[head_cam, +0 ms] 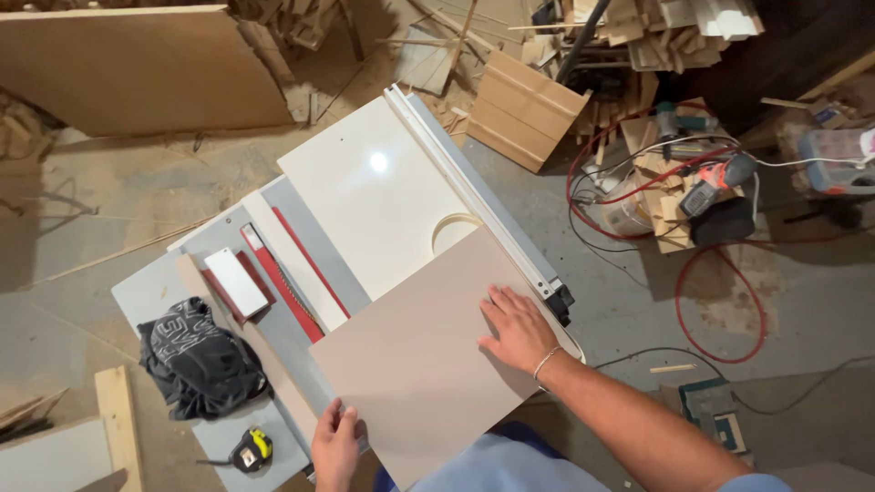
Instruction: Wiping a wooden panel with a cloth in a woodworking shop
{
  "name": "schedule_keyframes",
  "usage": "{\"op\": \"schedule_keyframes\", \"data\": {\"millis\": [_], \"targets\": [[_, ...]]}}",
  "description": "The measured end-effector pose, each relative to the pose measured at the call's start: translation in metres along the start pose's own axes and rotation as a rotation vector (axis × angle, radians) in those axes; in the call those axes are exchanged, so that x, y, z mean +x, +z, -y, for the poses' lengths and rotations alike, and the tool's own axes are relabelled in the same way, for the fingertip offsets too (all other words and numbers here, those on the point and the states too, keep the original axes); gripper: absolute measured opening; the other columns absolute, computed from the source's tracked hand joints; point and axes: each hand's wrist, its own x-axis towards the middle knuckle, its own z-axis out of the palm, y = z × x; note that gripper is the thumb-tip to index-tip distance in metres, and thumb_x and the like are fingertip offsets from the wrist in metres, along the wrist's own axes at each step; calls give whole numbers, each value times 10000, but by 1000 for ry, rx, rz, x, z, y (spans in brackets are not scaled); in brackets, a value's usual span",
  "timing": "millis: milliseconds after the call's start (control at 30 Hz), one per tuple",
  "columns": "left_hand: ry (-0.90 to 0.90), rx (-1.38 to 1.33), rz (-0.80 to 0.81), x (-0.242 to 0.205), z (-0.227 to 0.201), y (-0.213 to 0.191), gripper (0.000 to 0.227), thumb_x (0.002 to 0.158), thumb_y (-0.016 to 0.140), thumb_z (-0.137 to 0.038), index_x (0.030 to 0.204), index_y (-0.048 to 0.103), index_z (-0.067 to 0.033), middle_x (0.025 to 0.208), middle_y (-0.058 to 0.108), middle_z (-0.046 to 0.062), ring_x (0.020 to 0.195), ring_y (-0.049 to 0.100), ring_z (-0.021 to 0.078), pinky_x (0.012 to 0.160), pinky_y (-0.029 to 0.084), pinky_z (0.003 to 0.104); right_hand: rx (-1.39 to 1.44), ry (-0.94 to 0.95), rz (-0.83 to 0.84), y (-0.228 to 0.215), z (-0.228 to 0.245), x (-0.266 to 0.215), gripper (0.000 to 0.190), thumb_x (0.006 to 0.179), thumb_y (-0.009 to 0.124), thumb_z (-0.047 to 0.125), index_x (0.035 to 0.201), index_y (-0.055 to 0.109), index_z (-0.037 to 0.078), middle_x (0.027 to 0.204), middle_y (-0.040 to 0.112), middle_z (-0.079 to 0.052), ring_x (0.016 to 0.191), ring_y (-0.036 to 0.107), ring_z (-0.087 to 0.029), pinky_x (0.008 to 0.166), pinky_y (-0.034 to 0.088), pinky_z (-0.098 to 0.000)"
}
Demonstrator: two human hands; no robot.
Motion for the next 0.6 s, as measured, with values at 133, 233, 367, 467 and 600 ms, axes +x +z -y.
{"op": "schedule_keyframes", "data": {"millis": [133, 233, 367, 467, 600], "targets": [[-39, -195, 25, -9, -10, -3, 564, 944, 636, -228, 1461, 585, -8, 1083, 721, 140, 816, 671, 218, 802, 561, 354, -74, -14, 20, 4, 6, -2, 796, 802, 785, 498, 1443, 488, 133, 1623, 358, -159, 1488, 336, -373, 1163, 314, -543], [-40, -189, 23, -20, -27, -5, 563, 925, 651, -237, 1430, 606, 8, 1065, 705, 124, 782, 632, 197, 768, 558, 349, -291, -180, -27, 29, 13, -23, 917, 771, 712, 643, 1479, 447, 125, 1626, 345, -187, 1487, 332, -388, 1141, 312, -590], [56, 26, 2, -6, -14, -5, 558, 892, 671, -355, 1361, 677, -54, 942, 700, 34, 862, 645, 140, 846, 536, 307, -301, -611, 214, 40, 36, -70, 997, 826, 576, 762, 1591, 307, 183, 1687, 204, -134, 1540, 150, -386, 1195, 88, -642], [173, 157, -79, 53, 48, 15, 528, 836, 710, -421, 1269, 742, -120, 1124, 769, 32, 1019, 683, 158, 998, 485, 297, -204, -716, -60, 71, 22, -88, 1161, 601, 821, 651, 1575, 369, 210, 1675, 286, -116, 1548, 214, -362, 1203, 115, -657], [200, 209, -85, 18, 9, 6, 545, 844, 638, -432, 1274, 726, -109, 1064, 779, 69, 991, 703, 206, 954, 499, 350, -256, -687, -109, 76, 26, -77, 994, 668, 751, 566, 1547, 399, 262, 1645, 338, -82, 1517, 282, -351, 1179, 179, -697]]}}
